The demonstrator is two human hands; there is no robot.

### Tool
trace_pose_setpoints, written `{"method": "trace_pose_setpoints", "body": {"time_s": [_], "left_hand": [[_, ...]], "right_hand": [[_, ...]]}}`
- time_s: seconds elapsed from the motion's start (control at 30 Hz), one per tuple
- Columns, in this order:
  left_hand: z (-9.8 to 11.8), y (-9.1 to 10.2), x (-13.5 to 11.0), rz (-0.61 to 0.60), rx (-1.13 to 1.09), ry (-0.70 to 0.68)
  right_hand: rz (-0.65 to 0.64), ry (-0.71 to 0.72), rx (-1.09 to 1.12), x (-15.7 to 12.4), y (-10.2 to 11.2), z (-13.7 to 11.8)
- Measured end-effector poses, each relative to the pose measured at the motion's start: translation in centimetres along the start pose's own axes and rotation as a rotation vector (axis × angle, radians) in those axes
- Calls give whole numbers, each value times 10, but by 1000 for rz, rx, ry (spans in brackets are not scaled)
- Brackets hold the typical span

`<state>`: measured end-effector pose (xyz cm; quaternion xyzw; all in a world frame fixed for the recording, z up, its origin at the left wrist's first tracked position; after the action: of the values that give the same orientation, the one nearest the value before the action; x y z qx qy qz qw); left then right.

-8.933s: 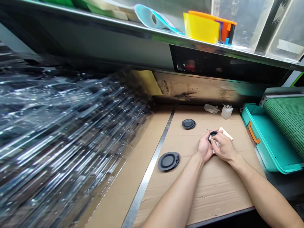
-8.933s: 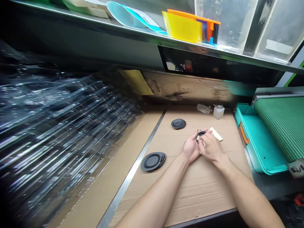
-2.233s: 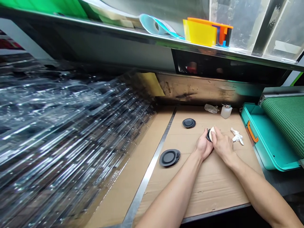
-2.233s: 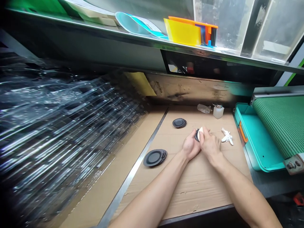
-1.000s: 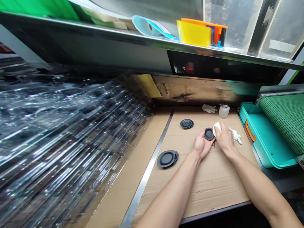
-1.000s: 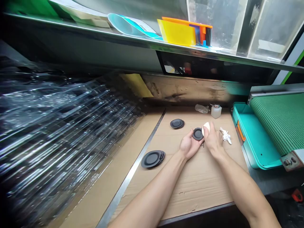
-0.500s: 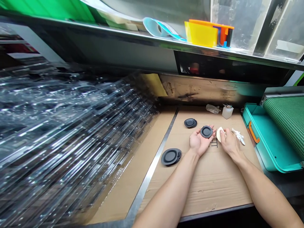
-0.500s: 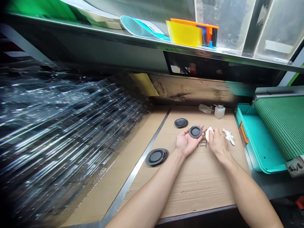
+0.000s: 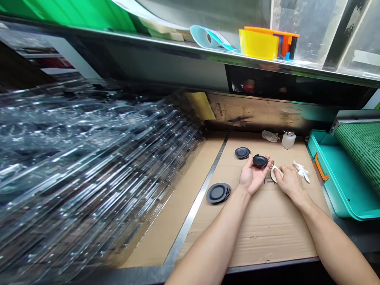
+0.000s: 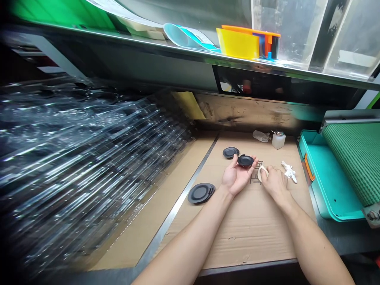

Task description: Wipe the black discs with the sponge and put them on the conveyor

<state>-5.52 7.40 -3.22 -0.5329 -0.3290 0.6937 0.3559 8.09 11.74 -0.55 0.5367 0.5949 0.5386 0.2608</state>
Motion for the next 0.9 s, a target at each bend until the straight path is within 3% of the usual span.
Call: {"method": "trace_pose_setpoints", "body": {"time_s": [0.9], "left_hand": [[-7, -3, -12, -72, 65, 46]], "right_hand": [[15, 30, -25, 0, 1, -3]]}}
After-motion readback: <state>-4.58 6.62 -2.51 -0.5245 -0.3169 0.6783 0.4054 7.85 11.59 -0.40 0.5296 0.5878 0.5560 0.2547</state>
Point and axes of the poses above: each hand's wrist, its own x-axis towards the middle knuckle, its own y-axis out of the back of the hand, z = x × y, the point moved 8 cm from there along x, towards the middle knuckle, and after that the axes turned 15 degrees about z, right-handed, at the moved point
